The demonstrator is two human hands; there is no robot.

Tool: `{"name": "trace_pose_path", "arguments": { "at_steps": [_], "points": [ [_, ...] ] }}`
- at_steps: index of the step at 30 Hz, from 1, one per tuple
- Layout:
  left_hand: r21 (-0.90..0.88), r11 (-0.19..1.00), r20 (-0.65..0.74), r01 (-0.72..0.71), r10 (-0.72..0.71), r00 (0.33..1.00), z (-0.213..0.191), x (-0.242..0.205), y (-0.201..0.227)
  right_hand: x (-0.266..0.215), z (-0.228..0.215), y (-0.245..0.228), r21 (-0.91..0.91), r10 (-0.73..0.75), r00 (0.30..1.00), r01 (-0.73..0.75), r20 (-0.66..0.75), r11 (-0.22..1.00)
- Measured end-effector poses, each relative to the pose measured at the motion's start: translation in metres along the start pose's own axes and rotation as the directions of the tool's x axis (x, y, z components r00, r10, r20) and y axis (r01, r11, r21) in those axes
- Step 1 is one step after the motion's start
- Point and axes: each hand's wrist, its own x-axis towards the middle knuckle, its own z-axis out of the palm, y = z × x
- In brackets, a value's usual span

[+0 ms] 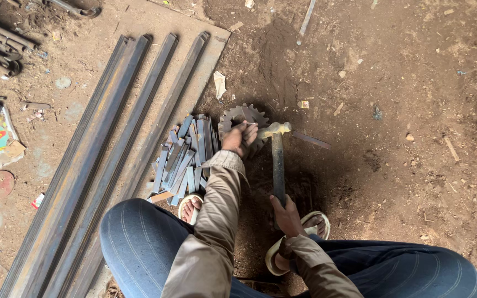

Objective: The person sits on the ground and repeatedly strikes a metal gear with a hammer, holding the gear steady with one hand while swinging the hammer with the other. The person adjusts the gear's position occasionally during the process.

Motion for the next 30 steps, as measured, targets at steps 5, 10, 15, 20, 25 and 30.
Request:
{"name": "trace_pose_path", "arguments": {
  "at_steps": [5, 10, 15, 20, 25, 30],
  "points": [
    [-0.026, 0.997, 0.064, 0.071, -0.069, 0.996, -0.012, 0.006, -0.019, 0.0, 0.003, 0.003, 0.01, -0.011, 1.0, 0.011, -0.003, 1.0],
    [0.181, 0.983, -0.016, 0.027, -0.024, 1.0, -0.012, 0.006, -0.019, -0.001, 0.003, 0.005, -0.074, -0.06, 0.998, 0.057, -0.028, 0.996],
    [0.41, 0.911, 0.0, -0.049, 0.054, 0.999, -0.026, 0.02, -0.023, -0.006, 0.005, -0.006, -0.043, -0.004, 1.0, 0.003, -0.029, 0.999],
    [0.457, 0.69, 0.345, -0.561, 0.444, 0.827, -0.013, 0.025, -0.021, -0.01, 0.007, -0.011, -0.062, 0.012, 1.0, -0.013, -0.024, 0.998],
    [0.391, 0.66, 0.366, -0.642, 0.528, 0.766, 0.059, -0.059, 0.022, -0.006, 0.011, -0.003, 0.007, -0.037, 0.999, 0.038, -0.028, 0.999],
    [0.264, 0.937, 0.561, -0.229, 0.044, 0.827, 0.077, -0.138, 0.069, 0.0, 0.008, 0.001, -0.012, -0.062, 0.998, 0.062, -0.018, 0.998]
  ]
}}
